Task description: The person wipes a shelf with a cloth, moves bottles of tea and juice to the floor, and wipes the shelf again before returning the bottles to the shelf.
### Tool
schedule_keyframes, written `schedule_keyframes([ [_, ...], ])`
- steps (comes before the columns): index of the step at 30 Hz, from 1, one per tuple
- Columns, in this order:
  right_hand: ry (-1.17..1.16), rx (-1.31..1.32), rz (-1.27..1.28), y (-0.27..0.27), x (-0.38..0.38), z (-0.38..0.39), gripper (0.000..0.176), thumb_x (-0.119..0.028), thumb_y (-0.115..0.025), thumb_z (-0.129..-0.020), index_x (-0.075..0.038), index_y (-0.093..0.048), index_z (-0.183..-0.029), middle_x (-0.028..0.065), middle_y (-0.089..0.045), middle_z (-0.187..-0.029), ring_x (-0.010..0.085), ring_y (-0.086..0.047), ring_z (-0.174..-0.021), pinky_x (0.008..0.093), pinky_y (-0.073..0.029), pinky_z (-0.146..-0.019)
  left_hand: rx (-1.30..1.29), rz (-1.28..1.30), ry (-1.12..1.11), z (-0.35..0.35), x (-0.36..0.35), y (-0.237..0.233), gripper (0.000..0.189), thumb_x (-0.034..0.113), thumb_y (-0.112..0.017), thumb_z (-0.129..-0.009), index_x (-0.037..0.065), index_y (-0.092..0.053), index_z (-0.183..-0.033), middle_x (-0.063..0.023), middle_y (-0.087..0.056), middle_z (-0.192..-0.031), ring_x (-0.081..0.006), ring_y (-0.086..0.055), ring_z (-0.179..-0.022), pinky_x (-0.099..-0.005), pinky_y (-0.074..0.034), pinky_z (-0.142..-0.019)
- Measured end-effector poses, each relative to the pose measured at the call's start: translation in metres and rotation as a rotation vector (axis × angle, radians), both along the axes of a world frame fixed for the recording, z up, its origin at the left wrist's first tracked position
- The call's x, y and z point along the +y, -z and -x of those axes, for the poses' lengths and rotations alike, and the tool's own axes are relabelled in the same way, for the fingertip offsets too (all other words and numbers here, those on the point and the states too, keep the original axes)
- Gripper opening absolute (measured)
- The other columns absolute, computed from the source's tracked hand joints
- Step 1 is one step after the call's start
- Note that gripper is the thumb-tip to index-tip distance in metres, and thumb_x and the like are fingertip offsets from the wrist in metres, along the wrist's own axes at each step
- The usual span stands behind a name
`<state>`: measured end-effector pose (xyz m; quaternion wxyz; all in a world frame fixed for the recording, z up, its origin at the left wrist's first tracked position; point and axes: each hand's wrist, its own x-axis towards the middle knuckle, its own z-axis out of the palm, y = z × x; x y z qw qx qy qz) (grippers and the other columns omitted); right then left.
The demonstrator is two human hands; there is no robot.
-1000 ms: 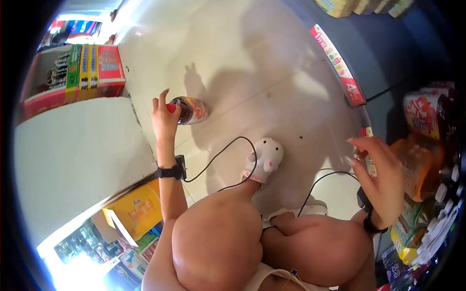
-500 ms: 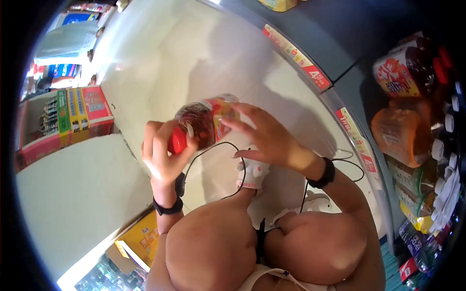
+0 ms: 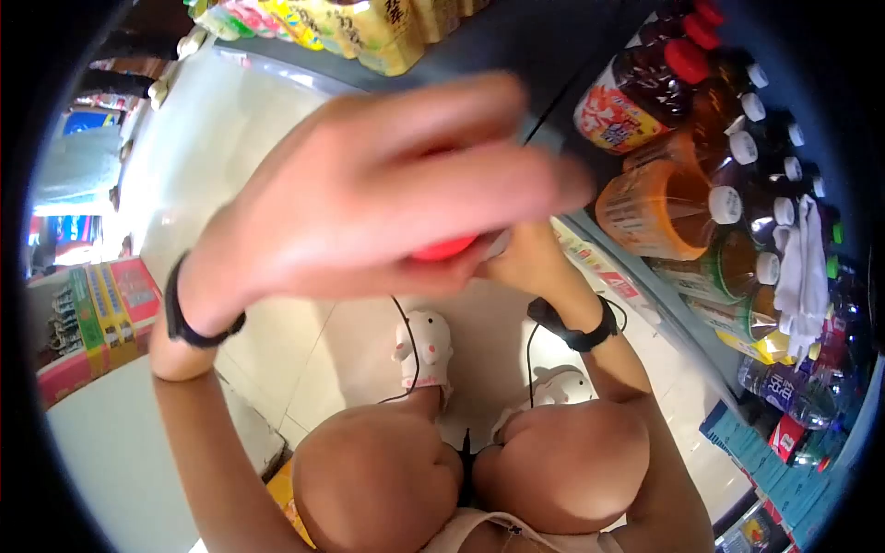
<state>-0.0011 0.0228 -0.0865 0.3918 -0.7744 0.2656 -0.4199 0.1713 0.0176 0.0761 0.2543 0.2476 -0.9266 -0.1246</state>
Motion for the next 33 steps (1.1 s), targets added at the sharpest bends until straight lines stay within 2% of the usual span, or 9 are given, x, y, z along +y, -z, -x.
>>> schedule_keyframes([
  [2,0.189,-0.021,-0.038,0.004,-0.005,0.016,0.109,-0.022,-0.089,-0.053,-0.003,-0.028,-0.142,0.0200,-0.040,-0.138,0.0360,-0.043,-0.125,0.0416,-0.037,-0.104,-0.025,-0.058,0.034,0.017,-0.025,-0.007,0.058,0.003,-0.072,-0.057,0.011,-0.065,-0.113,-0.0083,-0.059,-0.092,-0.0264,-0.056,-0.076,-0.0336,-0.047,-0.068],
  [3,0.280,-0.052,0.065,-0.001,-0.010,0.022,0.107,-0.020,-0.088,-0.056,-0.003,-0.027,-0.142,0.0212,-0.040,-0.137,0.0357,-0.043,-0.124,0.0412,-0.038,-0.103,-0.090,0.052,0.062,0.023,-0.038,-0.012,0.066,0.011,-0.076,-0.062,0.012,-0.057,-0.126,-0.0108,-0.057,-0.101,-0.0276,-0.055,-0.083,-0.0329,-0.047,-0.073],
  [4,0.351,-0.055,0.020,0.001,-0.010,0.026,0.106,-0.018,-0.087,-0.057,-0.002,-0.026,-0.143,0.0214,-0.040,-0.136,0.0360,-0.043,-0.123,0.0413,-0.038,-0.102,-0.199,-0.136,0.103,0.031,-0.059,-0.012,0.061,0.014,-0.070,-0.070,0.008,-0.052,-0.128,-0.0154,-0.052,-0.106,-0.0303,-0.057,-0.084,-0.0350,-0.049,-0.071],
  [9,0.685,0.121,0.150,0.015,0.000,0.034,0.088,-0.011,-0.071,-0.074,0.008,-0.018,-0.142,0.0317,-0.028,-0.138,0.0453,-0.035,-0.124,0.0474,-0.031,-0.104,0.023,0.065,0.120,0.063,-0.082,0.024,0.055,0.006,-0.067,-0.067,0.018,-0.055,-0.119,-0.0106,-0.054,-0.098,-0.0304,-0.058,-0.085,-0.0391,-0.049,-0.069],
  [15,0.716,0.303,0.195,0.021,0.023,0.048,0.084,-0.010,-0.064,-0.081,0.010,-0.010,-0.143,0.0350,-0.016,-0.143,0.0499,-0.024,-0.130,0.0501,-0.024,-0.107,0.109,0.013,0.209,0.082,-0.094,0.053,0.058,0.010,-0.064,-0.070,0.025,-0.052,-0.125,-0.0111,-0.055,-0.108,-0.0309,-0.060,-0.089,-0.0385,-0.049,-0.077],
  [17,0.701,0.364,0.182,0.013,0.026,0.052,0.084,-0.009,-0.062,-0.081,0.008,-0.010,-0.144,0.0349,-0.014,-0.143,0.0499,-0.024,-0.130,0.0501,-0.024,-0.107,-0.036,-0.066,0.187,0.078,-0.095,0.053,0.062,0.017,-0.067,-0.073,0.017,-0.046,-0.132,-0.0163,-0.051,-0.111,-0.0331,-0.059,-0.091,-0.0392,-0.050,-0.077],
  [21,0.660,0.419,0.413,-0.033,0.020,0.055,0.073,-0.011,-0.065,-0.081,0.005,-0.029,-0.142,0.0266,-0.033,-0.140,0.0386,-0.035,-0.130,0.0445,-0.029,-0.105,-0.119,-0.244,0.166,0.073,-0.095,0.043,0.064,0.010,-0.063,-0.075,0.005,-0.041,-0.135,-0.0235,-0.046,-0.112,-0.0375,-0.060,-0.084,-0.0385,-0.052,-0.077],
  [25,0.480,0.155,0.128,-0.080,-0.012,0.072,0.047,-0.004,-0.058,-0.088,0.003,-0.045,-0.133,0.0140,-0.056,-0.122,0.0201,-0.057,-0.107,0.0291,-0.043,-0.094,0.123,-0.152,0.064,0.072,-0.091,0.073,0.068,0.011,-0.064,-0.075,0.005,-0.037,-0.137,-0.0232,-0.044,-0.114,-0.0380,-0.058,-0.094,-0.0377,-0.051,-0.082],
  [33,0.372,0.732,0.407,-0.116,-0.045,0.071,0.036,-0.003,-0.060,-0.086,-0.005,-0.055,-0.122,0.0140,-0.058,-0.118,0.0288,-0.059,-0.105,0.0323,-0.048,-0.089,0.262,-0.219,-0.130,0.049,-0.074,0.111,0.080,0.018,-0.072,-0.073,0.013,-0.032,-0.142,-0.0167,-0.045,-0.116,-0.0362,-0.050,-0.106,-0.0369,-0.046,-0.090],
])
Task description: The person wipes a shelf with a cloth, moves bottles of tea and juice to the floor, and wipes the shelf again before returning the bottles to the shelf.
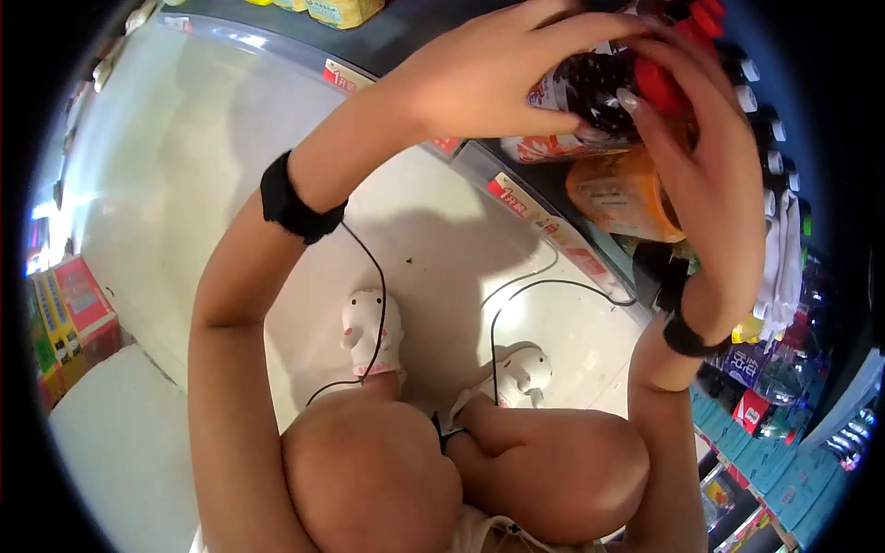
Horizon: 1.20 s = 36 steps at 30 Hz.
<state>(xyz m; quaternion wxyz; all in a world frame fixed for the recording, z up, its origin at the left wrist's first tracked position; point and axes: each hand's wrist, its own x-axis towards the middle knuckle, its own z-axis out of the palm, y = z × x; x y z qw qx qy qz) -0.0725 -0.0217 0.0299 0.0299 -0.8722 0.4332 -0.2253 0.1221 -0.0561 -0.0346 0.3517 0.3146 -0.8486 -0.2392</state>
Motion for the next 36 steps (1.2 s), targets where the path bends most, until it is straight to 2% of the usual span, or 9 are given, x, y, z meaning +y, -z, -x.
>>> schedule_keyframes([
  [2,-0.079,0.015,-0.003,0.003,-0.013,0.003,0.037,-0.002,-0.060,-0.086,-0.007,-0.055,-0.122,0.0139,-0.058,-0.119,0.0291,-0.059,-0.105,0.0338,-0.048,-0.089,0.100,0.012,-0.176,0.004,0.013,0.030,0.082,0.022,-0.079,-0.066,0.013,-0.042,-0.138,-0.0143,-0.053,-0.113,-0.0328,-0.054,-0.096,-0.0349,-0.047,-0.083],
  [4,-0.024,-0.037,0.050,0.011,-0.016,0.009,0.037,-0.005,-0.066,-0.081,-0.010,-0.059,-0.116,0.0149,-0.059,-0.111,0.0294,-0.060,-0.097,0.0343,-0.049,-0.082,-0.024,-0.073,-0.229,0.004,0.028,0.059,0.092,0.030,-0.080,-0.068,0.010,-0.030,-0.142,-0.0191,-0.048,-0.121,-0.0382,-0.050,-0.107,-0.0388,-0.044,-0.092],
  [5,-0.020,-0.060,0.072,0.012,-0.017,0.011,0.036,-0.009,-0.070,-0.077,-0.009,-0.061,-0.112,0.0149,-0.060,-0.104,0.0315,-0.060,-0.091,0.0353,-0.049,-0.079,0.009,-0.027,-0.261,0.007,0.037,0.074,0.095,0.039,-0.076,-0.070,0.009,-0.025,-0.144,-0.0216,-0.048,-0.112,-0.0404,-0.049,-0.105,-0.0429,-0.043,-0.090],
  [8,0.073,-0.110,0.137,0.019,-0.011,0.009,0.036,-0.015,-0.076,-0.071,-0.008,-0.064,-0.105,0.0137,-0.061,-0.094,0.0335,-0.060,-0.083,0.0370,-0.050,-0.073,0.019,-0.247,-0.256,0.020,0.059,0.102,0.096,0.032,-0.076,-0.072,0.004,-0.019,-0.145,-0.0235,-0.045,-0.122,-0.0410,-0.048,-0.112,-0.0419,-0.042,-0.095],
  [11,0.126,-0.154,0.241,0.030,-0.006,0.005,0.037,-0.017,-0.078,-0.069,-0.007,-0.064,-0.102,0.0128,-0.061,-0.092,0.0333,-0.060,-0.080,0.0375,-0.050,-0.071,0.130,-0.225,-0.336,0.036,0.064,0.115,0.098,0.028,-0.077,-0.072,0.002,-0.017,-0.145,-0.0253,-0.041,-0.130,-0.0419,-0.045,-0.118,-0.0410,-0.041,-0.098],
  [16,0.138,-0.200,0.302,0.036,-0.007,0.005,0.038,-0.017,-0.079,-0.069,-0.007,-0.064,-0.102,0.0126,-0.060,-0.091,0.0324,-0.059,-0.082,0.0376,-0.049,-0.072,0.110,-0.281,-0.334,0.044,0.048,0.116,0.105,0.027,-0.079,-0.070,-0.005,-0.011,-0.144,-0.0296,-0.038,-0.134,-0.0426,-0.042,-0.123,-0.0396,-0.038,-0.102],
  [19,0.189,-0.193,0.379,0.043,-0.011,0.005,0.039,-0.017,-0.077,-0.071,-0.008,-0.064,-0.107,0.0116,-0.060,-0.097,0.0330,-0.055,-0.089,0.0400,-0.046,-0.078,0.115,-0.335,-0.323,0.050,0.039,0.115,0.111,0.029,-0.081,-0.069,-0.008,-0.007,-0.143,-0.0321,-0.037,-0.133,-0.0428,-0.041,-0.124,-0.0391,-0.037,-0.103],
  [26,0.250,-0.221,0.485,0.054,-0.015,0.005,0.042,-0.016,-0.074,-0.073,-0.012,-0.062,-0.113,0.0097,-0.057,-0.102,0.0330,-0.051,-0.092,0.0416,-0.045,-0.080,0.115,-0.250,-0.371,0.062,0.031,0.118,0.115,0.029,-0.083,-0.067,-0.009,-0.005,-0.143,-0.0334,-0.035,-0.134,-0.0434,-0.041,-0.124,-0.0391,-0.037,-0.103],
  [36,0.317,-0.242,0.464,0.055,-0.003,-0.001,0.042,-0.015,-0.073,-0.073,-0.015,-0.061,-0.114,0.0096,-0.057,-0.102,0.0323,-0.050,-0.088,0.0403,-0.045,-0.076,0.203,-0.191,-0.330,0.058,0.031,0.117,0.106,0.025,-0.085,-0.063,-0.005,-0.019,-0.140,-0.0294,-0.036,-0.135,-0.0416,-0.040,-0.126,-0.0398,-0.035,-0.104],
])
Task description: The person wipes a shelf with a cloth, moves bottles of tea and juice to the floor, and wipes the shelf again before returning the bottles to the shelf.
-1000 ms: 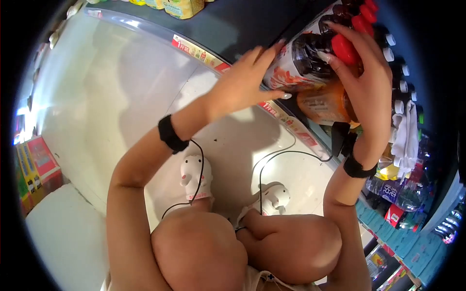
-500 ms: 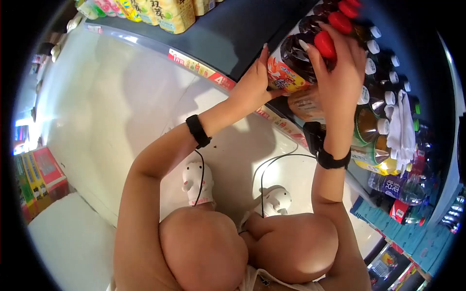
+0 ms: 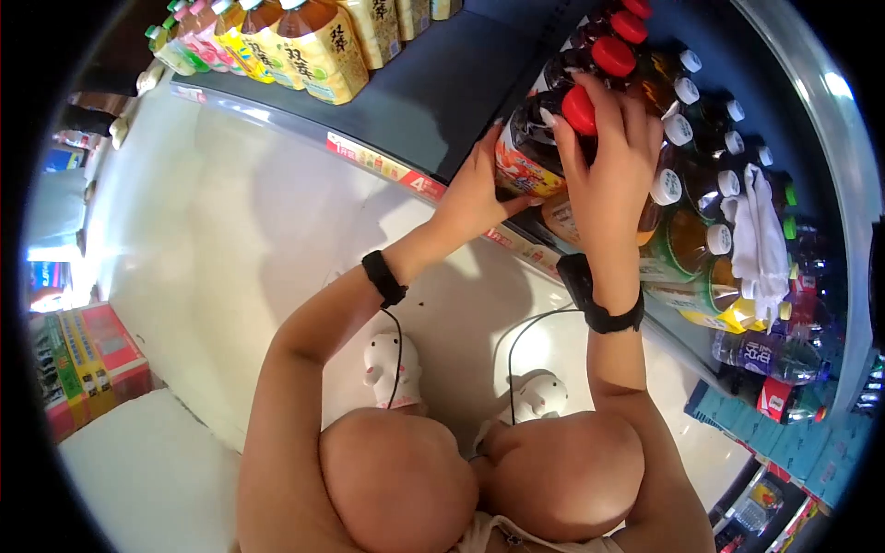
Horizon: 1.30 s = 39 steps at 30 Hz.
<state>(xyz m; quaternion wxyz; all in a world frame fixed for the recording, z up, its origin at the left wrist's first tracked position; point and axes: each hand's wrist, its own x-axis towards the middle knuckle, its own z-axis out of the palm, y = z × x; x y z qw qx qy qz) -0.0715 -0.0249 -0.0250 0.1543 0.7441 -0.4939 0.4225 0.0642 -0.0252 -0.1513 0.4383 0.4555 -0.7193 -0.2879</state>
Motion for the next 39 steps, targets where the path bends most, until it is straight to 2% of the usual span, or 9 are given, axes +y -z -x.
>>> schedule_keyframes([
  [16,0.045,-0.018,-0.001,0.001,0.000,-0.009,0.044,-0.010,-0.068,-0.076,-0.009,-0.055,-0.118,0.0142,-0.054,-0.104,0.0350,-0.050,-0.090,0.0431,-0.044,-0.080,0.013,-0.111,0.053,-0.005,0.001,-0.009,0.103,0.024,-0.084,-0.064,-0.006,-0.022,-0.140,-0.0292,-0.041,-0.132,-0.0419,-0.042,-0.123,-0.0405,-0.037,-0.102],
  [22,-0.046,-0.211,-0.128,0.004,-0.007,-0.011,0.041,-0.004,-0.061,-0.078,-0.005,-0.054,-0.118,0.0203,-0.051,-0.109,0.0402,-0.053,-0.098,0.0444,-0.045,-0.083,0.005,-0.111,0.065,-0.002,-0.009,0.006,0.106,0.025,-0.084,-0.063,-0.007,-0.020,-0.141,-0.0290,-0.040,-0.133,-0.0408,-0.041,-0.125,-0.0406,-0.036,-0.103],
  [24,-0.063,-0.231,-0.135,0.001,-0.004,-0.009,0.041,-0.004,-0.062,-0.078,-0.006,-0.054,-0.118,0.0199,-0.051,-0.108,0.0395,-0.054,-0.097,0.0435,-0.046,-0.081,0.327,-0.265,0.223,-0.001,-0.011,0.001,0.082,0.012,-0.070,-0.078,-0.007,-0.021,-0.142,-0.0228,-0.036,-0.140,-0.0345,-0.038,-0.130,-0.0383,-0.029,-0.109],
  [25,-0.060,-0.252,-0.156,0.001,-0.002,-0.008,0.042,-0.004,-0.062,-0.077,-0.006,-0.054,-0.119,0.0197,-0.050,-0.109,0.0394,-0.055,-0.096,0.0431,-0.047,-0.080,0.262,-0.122,0.171,-0.001,-0.019,0.010,0.062,0.013,-0.051,-0.090,-0.006,-0.022,-0.142,-0.0214,-0.030,-0.146,-0.0334,-0.036,-0.133,-0.0381,-0.031,-0.108],
  [28,-0.057,-0.296,-0.187,-0.001,0.003,-0.010,0.051,-0.002,-0.063,-0.076,-0.006,-0.050,-0.125,0.0198,-0.050,-0.117,0.0401,-0.056,-0.100,0.0426,-0.048,-0.079,0.577,-0.334,0.186,-0.002,-0.035,0.009,0.061,0.025,-0.045,-0.092,-0.004,-0.025,-0.142,-0.0202,-0.034,-0.143,-0.0328,-0.039,-0.130,-0.0385,-0.032,-0.108],
  [32,-0.092,-0.286,-0.204,-0.014,0.031,0.002,0.060,0.003,-0.066,-0.072,-0.004,-0.047,-0.129,0.0192,-0.049,-0.126,0.0385,-0.053,-0.109,0.0400,-0.048,-0.085,0.998,-0.796,0.395,0.003,-0.070,-0.014,0.064,0.042,-0.037,-0.094,0.000,-0.029,-0.141,-0.0186,-0.040,-0.140,-0.0320,-0.043,-0.128,-0.0391,-0.034,-0.107],
  [36,-0.107,-0.261,0.001,-0.015,0.048,0.026,0.054,0.009,-0.062,-0.070,-0.001,-0.052,-0.122,0.0190,-0.054,-0.117,0.0351,-0.056,-0.105,0.0376,-0.047,-0.085,1.136,-1.015,0.581,0.018,-0.103,-0.027,0.071,0.058,-0.029,-0.096,0.003,-0.033,-0.141,-0.0170,-0.046,-0.136,-0.0311,-0.046,-0.125,-0.0396,-0.037,-0.106],
  [37,-0.097,-0.272,0.015,-0.018,0.051,0.032,0.054,0.008,-0.060,-0.068,-0.003,-0.054,-0.121,0.0173,-0.055,-0.114,0.0338,-0.057,-0.101,0.0378,-0.047,-0.083,1.119,-1.002,0.762,0.019,-0.107,-0.028,0.071,0.059,-0.038,-0.094,0.004,-0.039,-0.138,-0.0150,-0.049,-0.134,-0.0284,-0.051,-0.120,-0.0410,-0.040,-0.104],
  [39,-0.072,-0.290,0.033,-0.026,0.057,0.044,0.052,0.008,-0.058,-0.066,-0.003,-0.057,-0.117,0.0155,-0.057,-0.109,0.0314,-0.058,-0.095,0.0373,-0.048,-0.079,1.131,-1.021,0.789,0.020,-0.109,-0.027,0.070,0.059,-0.038,-0.094,0.004,-0.039,-0.138,-0.0147,-0.050,-0.134,-0.0278,-0.051,-0.120,-0.0403,-0.040,-0.104],
])
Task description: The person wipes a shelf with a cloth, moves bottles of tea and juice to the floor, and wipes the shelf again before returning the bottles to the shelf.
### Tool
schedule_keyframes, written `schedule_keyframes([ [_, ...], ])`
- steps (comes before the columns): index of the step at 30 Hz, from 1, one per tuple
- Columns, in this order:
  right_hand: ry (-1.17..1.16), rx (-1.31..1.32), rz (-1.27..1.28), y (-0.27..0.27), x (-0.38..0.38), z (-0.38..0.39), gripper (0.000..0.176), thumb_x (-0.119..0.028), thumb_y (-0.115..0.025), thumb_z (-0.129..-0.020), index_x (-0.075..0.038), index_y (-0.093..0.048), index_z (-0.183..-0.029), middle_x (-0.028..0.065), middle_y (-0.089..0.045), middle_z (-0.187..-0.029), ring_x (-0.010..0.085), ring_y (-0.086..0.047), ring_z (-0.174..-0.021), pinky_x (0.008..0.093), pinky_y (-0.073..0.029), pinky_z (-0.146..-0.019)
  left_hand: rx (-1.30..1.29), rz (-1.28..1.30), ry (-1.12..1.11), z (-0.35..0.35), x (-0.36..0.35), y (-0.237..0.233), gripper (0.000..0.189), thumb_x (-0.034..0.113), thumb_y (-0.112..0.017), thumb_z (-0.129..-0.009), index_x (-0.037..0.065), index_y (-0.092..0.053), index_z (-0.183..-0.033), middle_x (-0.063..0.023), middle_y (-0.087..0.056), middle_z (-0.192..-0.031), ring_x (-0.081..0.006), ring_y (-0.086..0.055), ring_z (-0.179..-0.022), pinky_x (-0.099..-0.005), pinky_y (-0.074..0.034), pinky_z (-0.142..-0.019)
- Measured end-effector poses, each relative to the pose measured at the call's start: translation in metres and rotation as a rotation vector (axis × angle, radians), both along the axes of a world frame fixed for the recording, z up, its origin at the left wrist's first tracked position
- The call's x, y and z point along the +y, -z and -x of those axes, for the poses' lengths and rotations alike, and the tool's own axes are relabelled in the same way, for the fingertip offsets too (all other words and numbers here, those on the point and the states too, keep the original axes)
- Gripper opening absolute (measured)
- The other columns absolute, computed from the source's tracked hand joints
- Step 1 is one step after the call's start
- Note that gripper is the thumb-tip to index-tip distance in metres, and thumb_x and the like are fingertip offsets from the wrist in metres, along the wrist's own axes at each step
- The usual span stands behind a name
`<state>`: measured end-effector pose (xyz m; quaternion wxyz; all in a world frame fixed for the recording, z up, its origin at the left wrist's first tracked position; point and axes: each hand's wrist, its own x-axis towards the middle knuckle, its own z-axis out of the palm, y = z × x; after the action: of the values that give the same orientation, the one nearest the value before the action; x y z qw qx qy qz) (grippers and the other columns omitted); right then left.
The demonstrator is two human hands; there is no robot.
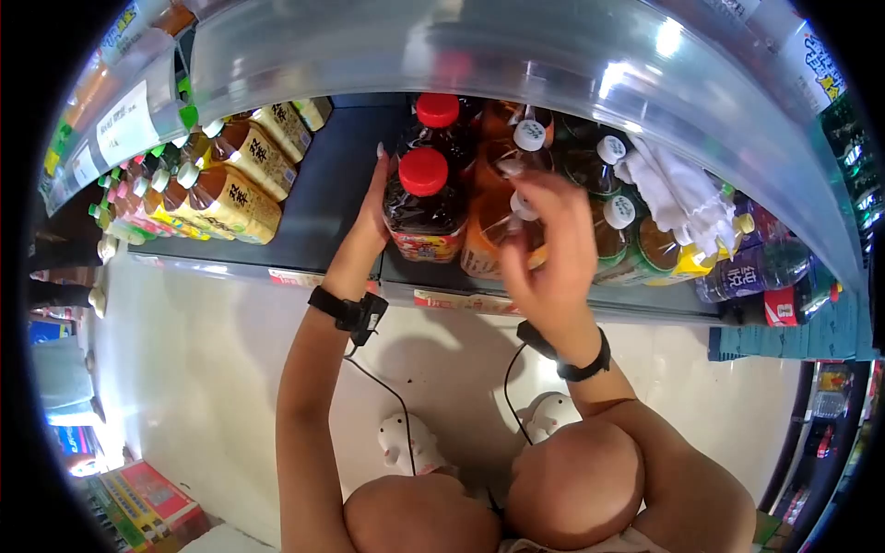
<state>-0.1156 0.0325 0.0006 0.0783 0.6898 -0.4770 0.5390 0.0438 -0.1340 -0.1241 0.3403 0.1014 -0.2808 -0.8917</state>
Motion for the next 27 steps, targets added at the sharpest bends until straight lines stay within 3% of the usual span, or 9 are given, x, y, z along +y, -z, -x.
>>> schedule_keyframes([
  [2,0.097,0.064,0.023,-0.003,0.002,0.014,0.047,0.009,-0.055,-0.065,-0.002,-0.061,-0.110,0.0144,-0.057,-0.106,0.0293,-0.059,-0.092,0.0362,-0.048,-0.077,-0.023,-0.017,-0.022,0.000,-0.001,-0.001,0.069,0.058,-0.037,-0.094,0.004,-0.040,-0.138,-0.0145,-0.050,-0.133,-0.0271,-0.051,-0.120,-0.0396,-0.040,-0.104],
  [4,0.168,0.031,-0.100,-0.012,0.006,0.032,0.040,0.007,-0.050,-0.069,-0.002,-0.062,-0.107,0.0168,-0.056,-0.115,0.0319,-0.056,-0.106,0.0369,-0.047,-0.088,-0.048,-0.032,-0.045,0.001,-0.002,0.001,0.068,0.058,-0.037,-0.095,0.004,-0.041,-0.137,-0.0143,-0.051,-0.132,-0.0264,-0.051,-0.120,-0.0390,-0.039,-0.104],
  [11,0.718,0.272,-0.087,-0.029,0.028,0.104,0.063,0.004,-0.062,-0.067,-0.004,-0.047,-0.128,0.0228,-0.046,-0.127,0.0457,-0.046,-0.111,0.0441,-0.041,-0.093,-0.143,-0.055,-0.159,-0.005,0.003,0.003,0.066,0.056,-0.036,-0.096,0.004,-0.043,-0.136,-0.0135,-0.053,-0.130,-0.0241,-0.051,-0.119,-0.0367,-0.039,-0.103],
  [18,0.926,0.327,-0.376,0.006,0.023,0.161,0.053,-0.008,-0.066,-0.074,-0.007,-0.053,-0.125,0.0200,-0.059,-0.113,0.0413,-0.054,-0.104,0.0452,-0.045,-0.087,-0.309,-0.110,-0.316,-0.015,0.007,0.009,0.063,0.054,-0.034,-0.097,0.004,-0.045,-0.134,-0.0128,-0.056,-0.127,-0.0218,-0.052,-0.119,-0.0343,-0.038,-0.103],
  [22,0.797,0.244,-0.265,0.013,0.025,0.172,0.039,-0.005,-0.064,-0.077,-0.003,-0.060,-0.115,0.0222,-0.061,-0.108,0.0422,-0.057,-0.099,0.0429,-0.046,-0.086,-0.479,-0.047,-0.361,-0.012,0.007,0.002,0.062,0.053,-0.033,-0.098,0.004,-0.046,-0.133,-0.0123,-0.057,-0.126,-0.0205,-0.052,-0.119,-0.0330,-0.037,-0.103],
  [24,0.768,0.199,-0.235,0.018,0.025,0.185,0.037,-0.012,-0.061,-0.086,-0.003,-0.057,-0.121,0.0222,-0.061,-0.113,0.0358,-0.061,-0.099,0.0395,-0.047,-0.084,-0.614,0.205,-0.334,-0.016,0.008,-0.015,0.061,0.053,-0.035,-0.098,0.003,-0.049,-0.130,-0.0115,-0.058,-0.125,-0.0188,-0.051,-0.118,-0.0310,-0.037,-0.102],
  [25,0.714,0.047,-0.186,0.019,0.023,0.181,0.037,-0.009,-0.060,-0.086,-0.001,-0.056,-0.122,0.0211,-0.062,-0.111,0.0314,-0.061,-0.097,0.0378,-0.048,-0.083,-0.691,0.370,-0.323,-0.019,0.007,-0.027,0.060,0.053,-0.037,-0.097,0.003,-0.052,-0.128,-0.0108,-0.059,-0.124,-0.0175,-0.051,-0.117,-0.0293,-0.036,-0.102],
  [26,0.774,0.202,-0.090,0.018,0.022,0.181,0.038,-0.005,-0.059,-0.087,-0.001,-0.055,-0.124,0.0202,-0.062,-0.112,0.0284,-0.061,-0.098,0.0367,-0.048,-0.085,-0.844,0.442,-0.232,-0.029,0.000,-0.036,0.057,0.049,-0.042,-0.097,0.005,-0.049,-0.132,-0.0087,-0.056,-0.128,-0.0165,-0.049,-0.119,-0.0280,-0.035,-0.103],
  [27,0.672,0.102,-0.061,0.013,0.020,0.172,0.040,-0.003,-0.059,-0.086,0.000,-0.054,-0.125,0.0198,-0.061,-0.115,0.0293,-0.061,-0.100,0.0366,-0.048,-0.086,-0.995,0.498,-0.138,-0.041,-0.008,-0.042,0.056,0.044,-0.047,-0.096,0.006,-0.046,-0.136,-0.0066,-0.053,-0.132,-0.0154,-0.048,-0.120,-0.0267,-0.033,-0.105],
])
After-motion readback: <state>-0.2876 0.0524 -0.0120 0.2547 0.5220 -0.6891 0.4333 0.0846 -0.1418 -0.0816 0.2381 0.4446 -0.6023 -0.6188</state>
